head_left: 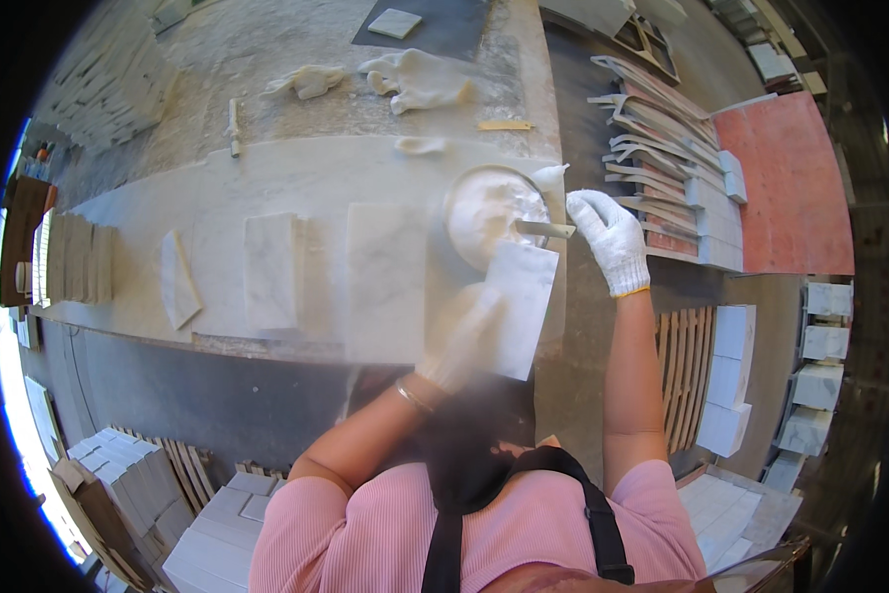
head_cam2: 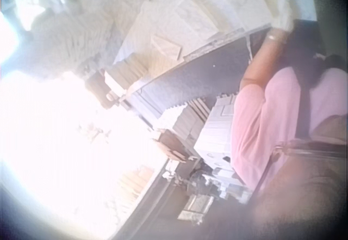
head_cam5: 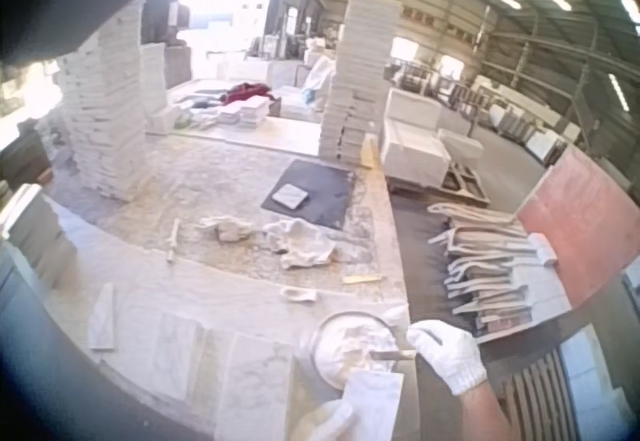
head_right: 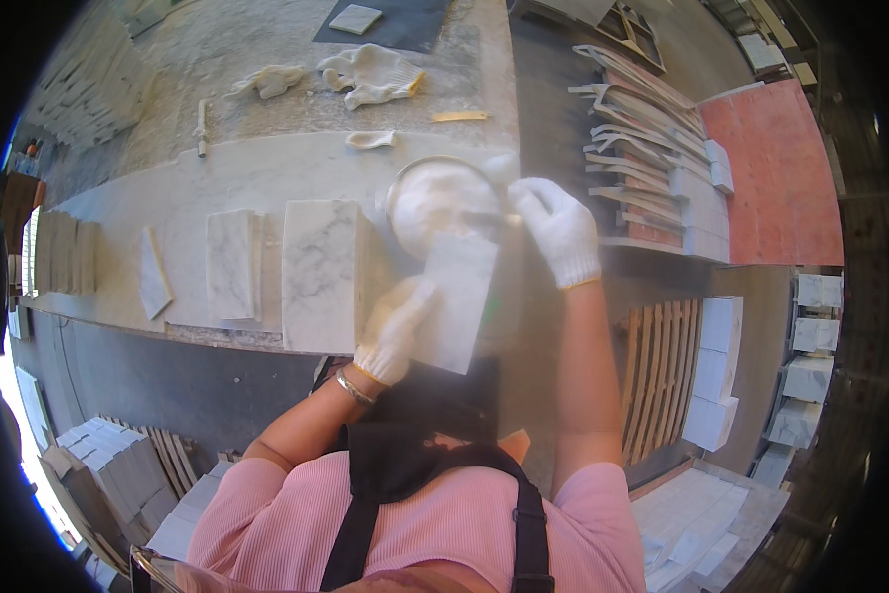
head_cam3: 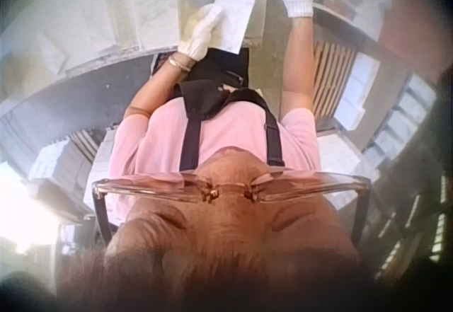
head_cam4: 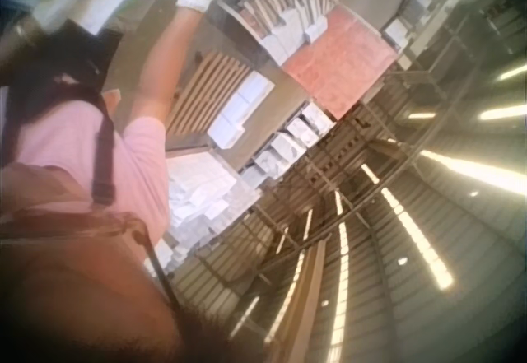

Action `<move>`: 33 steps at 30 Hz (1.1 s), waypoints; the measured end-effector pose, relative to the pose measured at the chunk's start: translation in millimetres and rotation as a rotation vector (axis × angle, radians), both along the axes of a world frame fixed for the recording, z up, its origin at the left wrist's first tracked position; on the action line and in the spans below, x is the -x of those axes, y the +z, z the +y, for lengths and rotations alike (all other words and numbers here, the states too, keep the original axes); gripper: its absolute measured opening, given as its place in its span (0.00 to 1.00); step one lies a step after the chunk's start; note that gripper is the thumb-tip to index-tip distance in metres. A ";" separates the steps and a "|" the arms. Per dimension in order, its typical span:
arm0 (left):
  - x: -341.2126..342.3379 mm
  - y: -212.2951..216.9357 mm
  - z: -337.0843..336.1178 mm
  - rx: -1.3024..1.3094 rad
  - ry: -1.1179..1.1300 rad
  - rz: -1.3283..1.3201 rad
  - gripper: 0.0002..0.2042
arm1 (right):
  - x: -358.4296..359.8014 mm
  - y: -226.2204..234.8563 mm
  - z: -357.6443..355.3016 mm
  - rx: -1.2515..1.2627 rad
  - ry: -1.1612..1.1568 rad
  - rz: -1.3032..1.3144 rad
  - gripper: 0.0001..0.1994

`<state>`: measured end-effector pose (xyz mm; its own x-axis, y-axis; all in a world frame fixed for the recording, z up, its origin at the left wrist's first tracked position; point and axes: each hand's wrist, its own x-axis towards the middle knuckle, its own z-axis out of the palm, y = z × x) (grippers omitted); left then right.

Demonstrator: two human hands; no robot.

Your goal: The person repeatedly scoops white adhesive from a container with a small metal spatula and spreads it onto the edges of rectangular white tiles. They then use a green plastic scraper to smooth the adhesive along the tile edges. The person handles multiple tiles one at a time, placing each treated tile on the workbench.

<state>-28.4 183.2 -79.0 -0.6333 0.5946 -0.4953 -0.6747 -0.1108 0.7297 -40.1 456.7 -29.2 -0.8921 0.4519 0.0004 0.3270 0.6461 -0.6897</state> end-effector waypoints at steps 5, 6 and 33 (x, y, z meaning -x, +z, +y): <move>-3.2 -2.7 4.2 0.053 0.014 0.001 0.20 | -9.3 8.1 -27.6 -0.045 0.108 -0.193 0.16; -3.0 -3.9 4.7 0.061 0.008 -0.024 0.20 | -7.3 6.6 -30.7 -0.039 0.127 -0.180 0.15; -3.6 -7.6 25.9 -0.533 0.119 -0.561 0.24 | 2.1 -8.8 -28.9 -0.073 0.133 -0.106 0.13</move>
